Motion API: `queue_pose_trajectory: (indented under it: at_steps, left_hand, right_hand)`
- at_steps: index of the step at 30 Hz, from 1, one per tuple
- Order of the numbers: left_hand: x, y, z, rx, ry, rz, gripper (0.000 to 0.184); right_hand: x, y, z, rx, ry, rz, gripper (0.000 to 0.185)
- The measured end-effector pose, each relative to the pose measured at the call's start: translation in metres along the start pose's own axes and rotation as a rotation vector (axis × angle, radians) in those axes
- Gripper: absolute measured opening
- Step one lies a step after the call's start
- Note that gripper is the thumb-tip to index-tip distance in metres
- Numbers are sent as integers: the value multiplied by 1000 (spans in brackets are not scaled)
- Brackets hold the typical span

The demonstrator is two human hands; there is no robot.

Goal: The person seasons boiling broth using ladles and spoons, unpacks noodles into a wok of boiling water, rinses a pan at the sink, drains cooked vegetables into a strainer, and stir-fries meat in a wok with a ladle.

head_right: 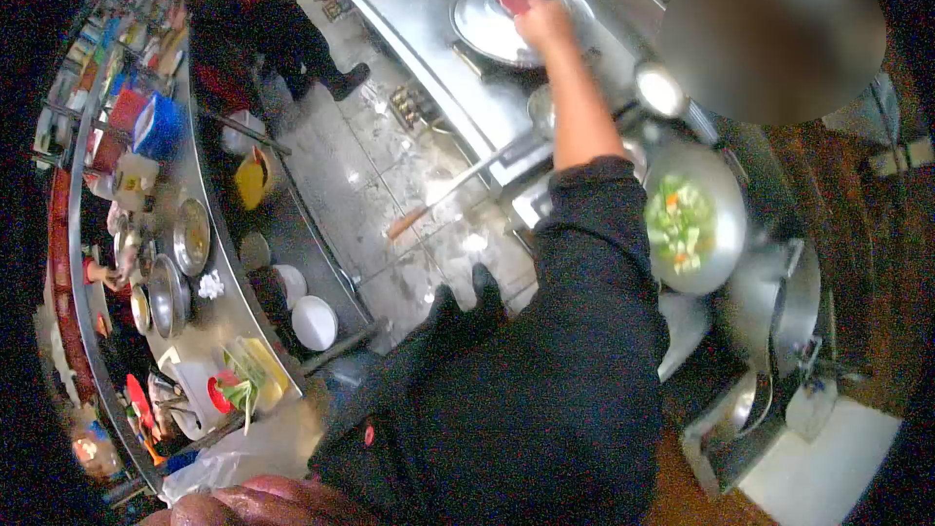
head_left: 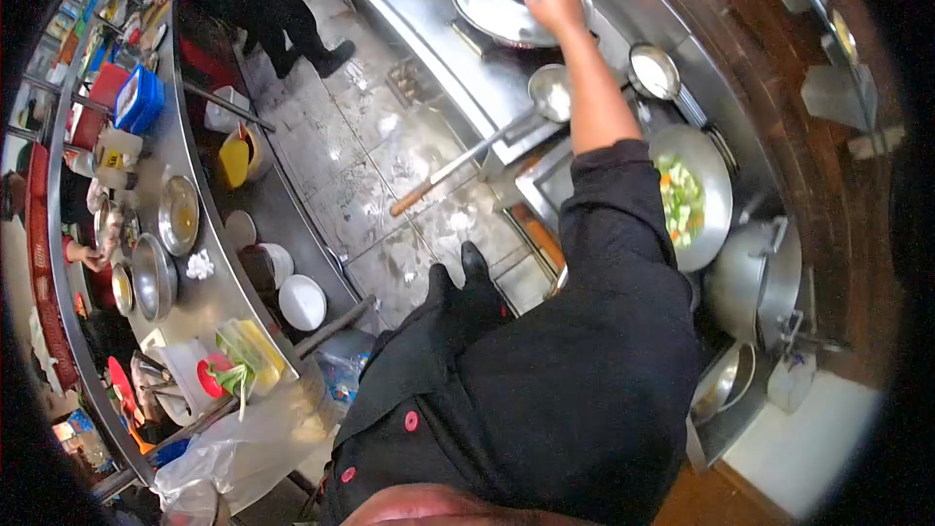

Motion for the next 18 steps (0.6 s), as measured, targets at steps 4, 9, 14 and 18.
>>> queue_pose_trajectory:
  at_steps: [4, 9, 14, 18]
  left_hand:
    - [73, 50, 22, -281, -45, -255, 22]
    - [112, 160, 3, -351, -118, -501, 21]
    - [173, 269, -34, -711, -245, -289, 27]
    - [166, 318, -68, -1018, -742, -721, 19]
  right_hand:
    - [-13, 57, 50, -91, 24, -163, 57]
    - [20, 131, 75, -373, 12, -180, 37]
    - [-13, 32, 71, -196, 103, 339, 31]
    - [4, -16, 83, -13, 260, 503, 28]
Point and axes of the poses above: each hand's wrist, its own z-axis towards the middle knuckle, its own y-axis out of the palm, x = y × z, the point moved 3 cm from there along z, towards the middle knuckle, and after that the axes turned 11 degrees about -z, right-handed, at the moved point
